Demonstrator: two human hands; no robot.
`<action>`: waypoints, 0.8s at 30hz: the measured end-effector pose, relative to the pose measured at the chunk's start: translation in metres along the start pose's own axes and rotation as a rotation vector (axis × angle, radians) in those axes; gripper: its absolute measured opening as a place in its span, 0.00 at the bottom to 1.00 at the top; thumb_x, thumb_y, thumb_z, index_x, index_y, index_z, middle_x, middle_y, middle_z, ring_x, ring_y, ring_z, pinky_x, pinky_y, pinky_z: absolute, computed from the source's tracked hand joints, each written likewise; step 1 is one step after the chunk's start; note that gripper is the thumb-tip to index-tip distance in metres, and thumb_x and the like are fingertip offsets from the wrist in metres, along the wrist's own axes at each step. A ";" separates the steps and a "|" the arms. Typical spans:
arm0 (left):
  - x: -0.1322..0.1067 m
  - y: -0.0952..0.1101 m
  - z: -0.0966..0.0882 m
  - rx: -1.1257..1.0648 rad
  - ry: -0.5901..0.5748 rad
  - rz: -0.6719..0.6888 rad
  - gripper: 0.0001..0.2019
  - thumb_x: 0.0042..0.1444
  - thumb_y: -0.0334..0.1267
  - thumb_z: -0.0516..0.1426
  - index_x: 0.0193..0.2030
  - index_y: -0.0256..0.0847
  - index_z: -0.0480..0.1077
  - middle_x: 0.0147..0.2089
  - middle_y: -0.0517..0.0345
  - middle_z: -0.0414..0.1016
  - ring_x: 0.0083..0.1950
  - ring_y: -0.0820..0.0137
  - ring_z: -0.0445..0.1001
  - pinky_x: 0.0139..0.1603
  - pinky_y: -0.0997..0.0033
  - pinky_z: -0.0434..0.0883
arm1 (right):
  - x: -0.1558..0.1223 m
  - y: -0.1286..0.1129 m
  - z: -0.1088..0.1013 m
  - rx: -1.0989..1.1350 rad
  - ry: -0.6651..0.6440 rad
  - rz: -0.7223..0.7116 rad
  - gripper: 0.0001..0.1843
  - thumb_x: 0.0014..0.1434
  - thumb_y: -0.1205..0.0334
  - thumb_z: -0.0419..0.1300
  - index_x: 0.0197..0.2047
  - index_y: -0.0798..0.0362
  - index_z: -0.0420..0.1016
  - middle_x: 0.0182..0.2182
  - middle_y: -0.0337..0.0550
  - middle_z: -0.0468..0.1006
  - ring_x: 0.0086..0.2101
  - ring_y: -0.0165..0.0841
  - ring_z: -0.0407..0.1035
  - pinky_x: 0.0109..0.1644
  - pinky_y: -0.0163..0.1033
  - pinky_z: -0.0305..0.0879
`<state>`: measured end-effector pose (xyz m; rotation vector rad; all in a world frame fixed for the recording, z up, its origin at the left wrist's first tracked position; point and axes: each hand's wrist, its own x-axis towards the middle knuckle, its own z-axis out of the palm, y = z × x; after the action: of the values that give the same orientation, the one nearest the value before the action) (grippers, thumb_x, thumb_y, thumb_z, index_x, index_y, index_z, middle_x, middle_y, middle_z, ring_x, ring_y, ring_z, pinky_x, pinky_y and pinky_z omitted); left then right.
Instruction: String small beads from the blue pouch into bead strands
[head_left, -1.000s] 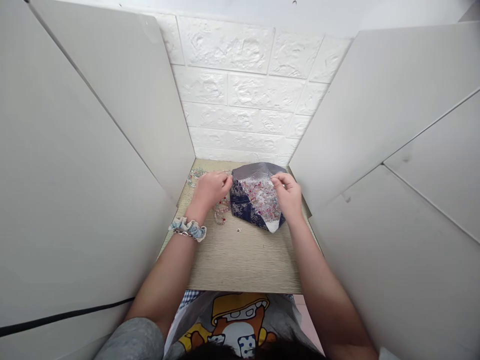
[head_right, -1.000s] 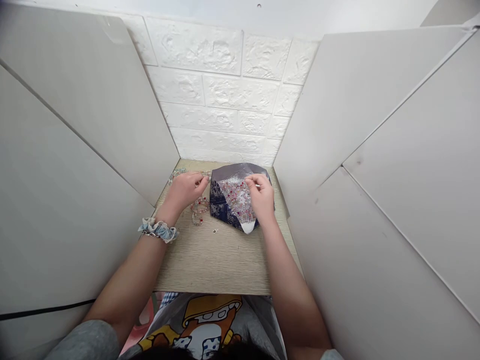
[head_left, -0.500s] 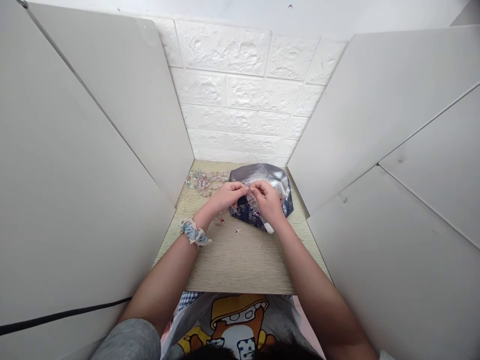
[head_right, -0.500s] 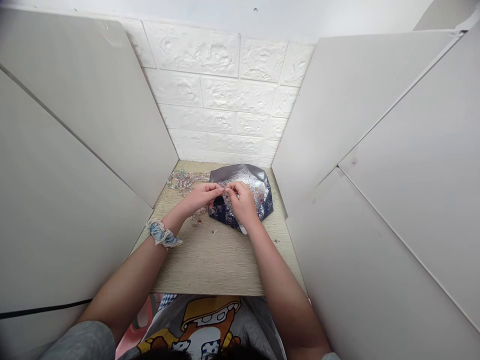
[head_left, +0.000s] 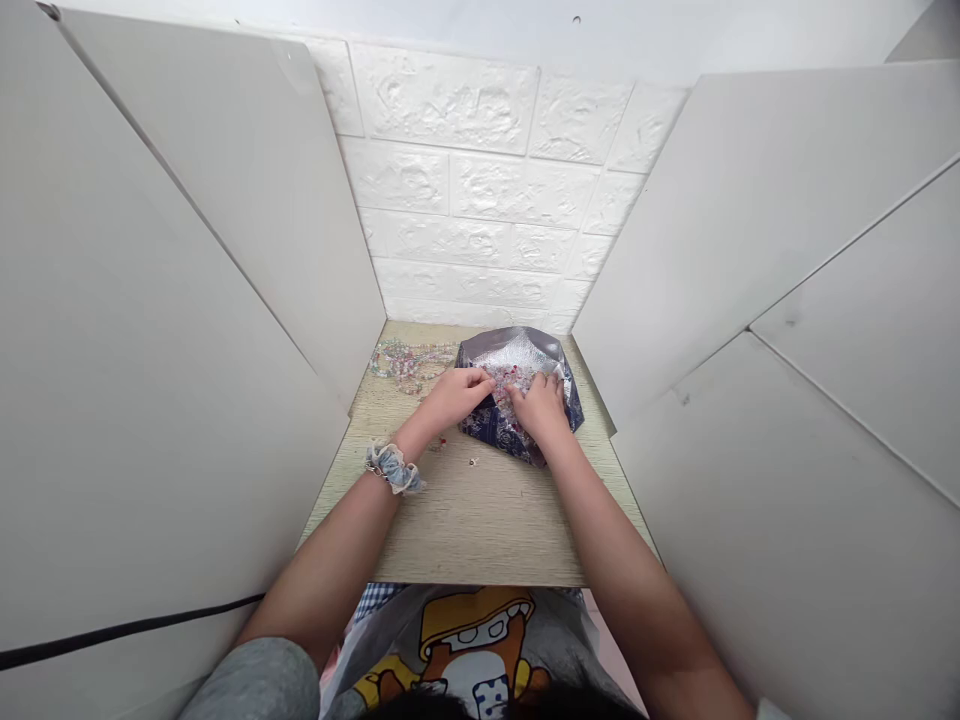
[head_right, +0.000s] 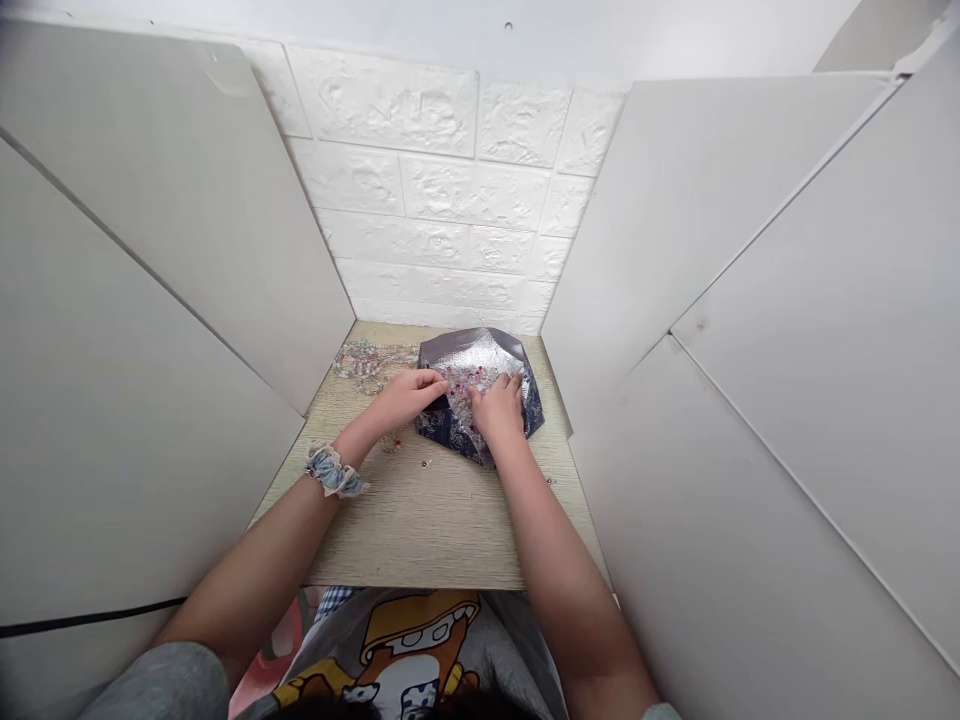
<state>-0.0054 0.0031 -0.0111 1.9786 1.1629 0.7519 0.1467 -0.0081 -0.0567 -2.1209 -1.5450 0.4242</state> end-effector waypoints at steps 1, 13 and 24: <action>0.000 0.000 0.001 0.018 -0.017 0.001 0.15 0.50 0.46 0.47 0.22 0.37 0.64 0.21 0.63 0.61 0.25 0.76 0.58 0.26 0.76 0.54 | 0.000 -0.002 -0.001 -0.040 -0.029 0.010 0.37 0.53 0.48 0.46 0.58 0.68 0.48 0.58 0.64 0.46 0.58 0.49 0.38 0.58 0.48 0.39; 0.000 0.000 0.002 0.098 0.012 0.025 0.14 0.52 0.43 0.46 0.25 0.37 0.66 0.24 0.61 0.66 0.28 0.73 0.63 0.30 0.74 0.59 | -0.016 -0.019 -0.003 -0.142 -0.270 -0.413 0.23 0.60 0.62 0.36 0.59 0.50 0.49 0.60 0.48 0.47 0.58 0.38 0.45 0.58 0.52 0.39; -0.006 0.009 0.001 -0.005 0.036 0.199 0.14 0.54 0.43 0.45 0.31 0.38 0.68 0.33 0.58 0.71 0.36 0.72 0.68 0.39 0.74 0.63 | -0.017 -0.019 -0.009 0.127 -0.296 -0.682 0.20 0.57 0.71 0.39 0.49 0.54 0.63 0.47 0.48 0.68 0.45 0.32 0.63 0.46 0.38 0.58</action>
<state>-0.0029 -0.0061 -0.0053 2.1056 0.9922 0.8934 0.1306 -0.0212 -0.0394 -1.3548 -2.2088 0.5780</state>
